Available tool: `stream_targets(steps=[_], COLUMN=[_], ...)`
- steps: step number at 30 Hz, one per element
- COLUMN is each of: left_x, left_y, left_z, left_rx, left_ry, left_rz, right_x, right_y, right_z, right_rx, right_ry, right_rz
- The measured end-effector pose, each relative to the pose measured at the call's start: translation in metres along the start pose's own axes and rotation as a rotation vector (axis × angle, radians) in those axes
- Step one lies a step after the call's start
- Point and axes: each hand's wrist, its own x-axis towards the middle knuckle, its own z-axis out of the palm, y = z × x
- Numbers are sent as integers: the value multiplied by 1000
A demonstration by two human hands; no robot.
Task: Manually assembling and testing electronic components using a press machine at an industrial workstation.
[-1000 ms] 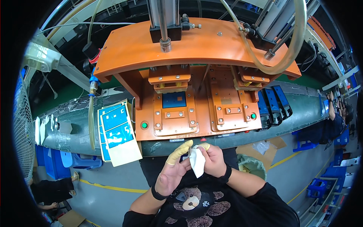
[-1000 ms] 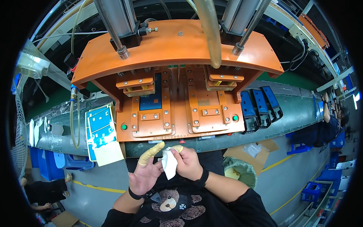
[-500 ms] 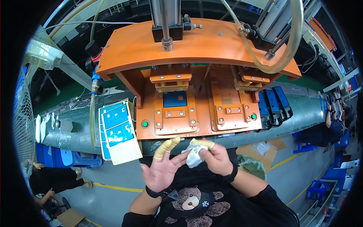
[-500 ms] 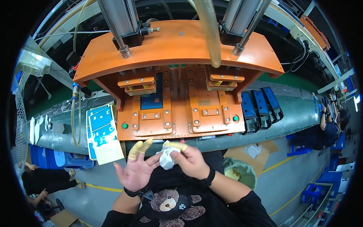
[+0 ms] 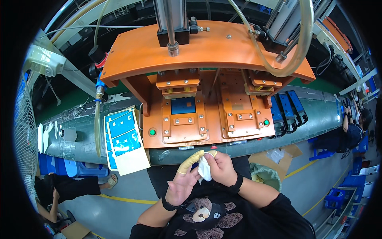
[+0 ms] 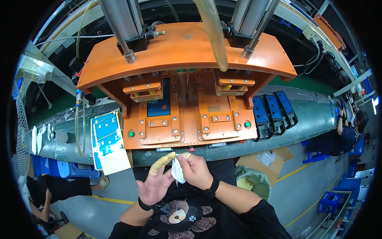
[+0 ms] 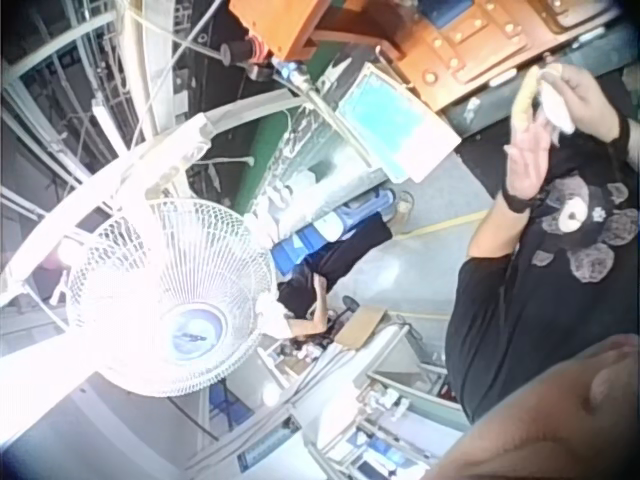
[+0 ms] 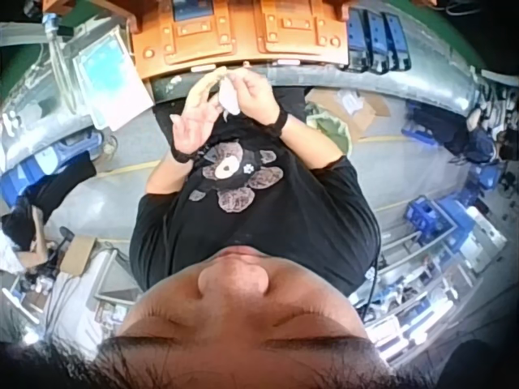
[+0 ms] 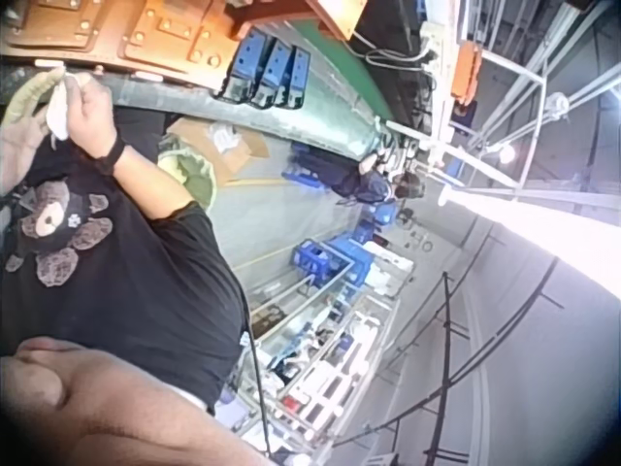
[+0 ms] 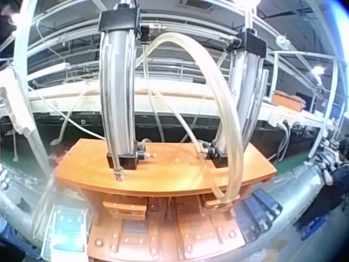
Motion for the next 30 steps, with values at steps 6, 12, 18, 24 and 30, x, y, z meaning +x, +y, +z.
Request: stream_targets(steps=[6, 12, 18, 24, 30], left_x=[-3, 0, 6, 7, 5], left_y=[10, 5, -2, -6, -2], left_z=[-9, -18, -10, -8, -7], left_rx=[1, 6, 8, -12, 64], left_ry=[-3, 127, 35, 20, 12], left_rz=[21, 161, 169, 157, 144], right_x=[12, -1, -3, -2, -1], right_y=[-3, 5, 12, 5, 13], right_z=[-11, -11, -1, -3, -3], right_rx=[455, 358, 61, -87, 47], right_ry=[131, -253, -295, -213, 69], right_rz=[128, 142, 32, 6, -25])
